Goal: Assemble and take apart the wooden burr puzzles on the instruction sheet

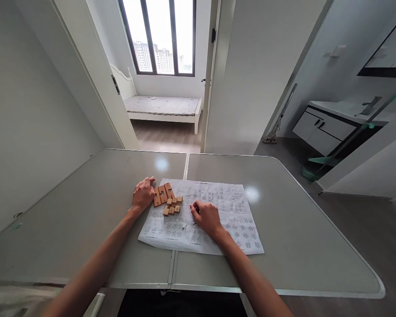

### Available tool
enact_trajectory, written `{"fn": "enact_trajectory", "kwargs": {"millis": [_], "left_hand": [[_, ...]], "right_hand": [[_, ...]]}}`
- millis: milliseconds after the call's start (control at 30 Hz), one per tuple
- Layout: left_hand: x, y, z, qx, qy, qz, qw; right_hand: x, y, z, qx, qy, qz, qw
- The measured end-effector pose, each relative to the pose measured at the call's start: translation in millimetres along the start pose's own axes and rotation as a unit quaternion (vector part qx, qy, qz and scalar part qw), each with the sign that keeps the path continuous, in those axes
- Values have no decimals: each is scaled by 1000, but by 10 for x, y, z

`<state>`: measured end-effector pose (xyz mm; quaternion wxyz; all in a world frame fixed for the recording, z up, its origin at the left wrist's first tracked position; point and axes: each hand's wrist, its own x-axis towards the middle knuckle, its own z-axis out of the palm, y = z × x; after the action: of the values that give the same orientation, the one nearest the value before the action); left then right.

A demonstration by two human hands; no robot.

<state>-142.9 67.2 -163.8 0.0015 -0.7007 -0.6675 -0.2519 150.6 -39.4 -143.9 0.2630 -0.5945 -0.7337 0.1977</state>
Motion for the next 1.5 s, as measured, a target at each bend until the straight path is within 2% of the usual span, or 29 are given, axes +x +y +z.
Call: {"fn": "enact_trajectory", "kwargs": {"millis": [267,500,733,1033,1200,1500], "left_hand": [[18,-40,57,-25,22,21,999],[10,45,11,-65,16,53,996],[-34,215,-95,-108,8,153,982],[-75,277,-144,-103,-16,206,973],[-85,291,-177,-103,-39,214,971],[-87,300,-179,-97,-76,191,974]], "right_hand": [[8,27,26,-3,4,-5,1000],[13,44,36,-5,2,-13,1000],[0,9,5,-6,2,-9,1000],[4,41,32,-7,4,-13,1000],[2,22,21,-10,-3,-9,1000],[8,-23,-15,-17,-7,-2,1000]]}}
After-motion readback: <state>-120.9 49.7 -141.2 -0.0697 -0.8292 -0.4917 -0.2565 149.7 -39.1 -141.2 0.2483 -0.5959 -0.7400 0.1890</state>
